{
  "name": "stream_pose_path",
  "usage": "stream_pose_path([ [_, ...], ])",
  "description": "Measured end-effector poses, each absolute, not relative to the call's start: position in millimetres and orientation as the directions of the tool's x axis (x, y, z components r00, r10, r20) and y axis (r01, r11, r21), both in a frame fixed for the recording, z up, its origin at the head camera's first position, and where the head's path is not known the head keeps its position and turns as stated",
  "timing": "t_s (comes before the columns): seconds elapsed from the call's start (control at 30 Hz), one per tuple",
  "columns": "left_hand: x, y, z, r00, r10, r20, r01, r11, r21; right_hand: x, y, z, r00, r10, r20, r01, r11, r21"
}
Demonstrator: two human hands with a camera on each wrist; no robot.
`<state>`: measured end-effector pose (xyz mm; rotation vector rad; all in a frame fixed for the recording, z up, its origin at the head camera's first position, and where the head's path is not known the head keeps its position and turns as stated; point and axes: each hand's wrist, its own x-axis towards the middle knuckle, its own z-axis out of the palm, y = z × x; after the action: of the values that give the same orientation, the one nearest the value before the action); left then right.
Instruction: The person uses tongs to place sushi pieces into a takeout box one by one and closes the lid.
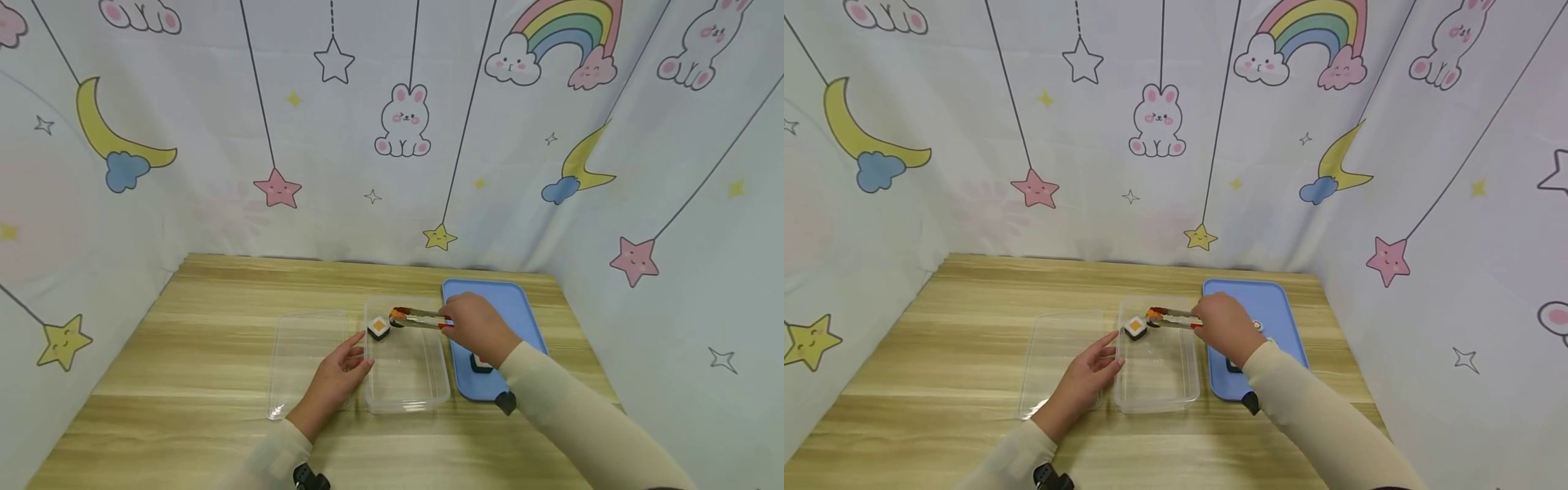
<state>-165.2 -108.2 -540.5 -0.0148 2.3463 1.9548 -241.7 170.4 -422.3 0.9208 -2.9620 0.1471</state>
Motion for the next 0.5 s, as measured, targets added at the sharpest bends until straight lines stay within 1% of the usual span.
stream_pose_path([
  [0.23,-164.7,-108.6,-540.8,-0.996,0.054,-0.067,-0.055,0.207,0.977,-243.7,164.5,-425.8,-0.835,-0.549,0.031,-0.549,0.830,-0.093],
  [0.5,-164.5,-108.5,-541.7,-0.997,0.054,-0.060,-0.048,0.198,0.979,-242.5,167.7,-425.4,-0.849,-0.527,0.026,-0.526,0.842,-0.119],
])
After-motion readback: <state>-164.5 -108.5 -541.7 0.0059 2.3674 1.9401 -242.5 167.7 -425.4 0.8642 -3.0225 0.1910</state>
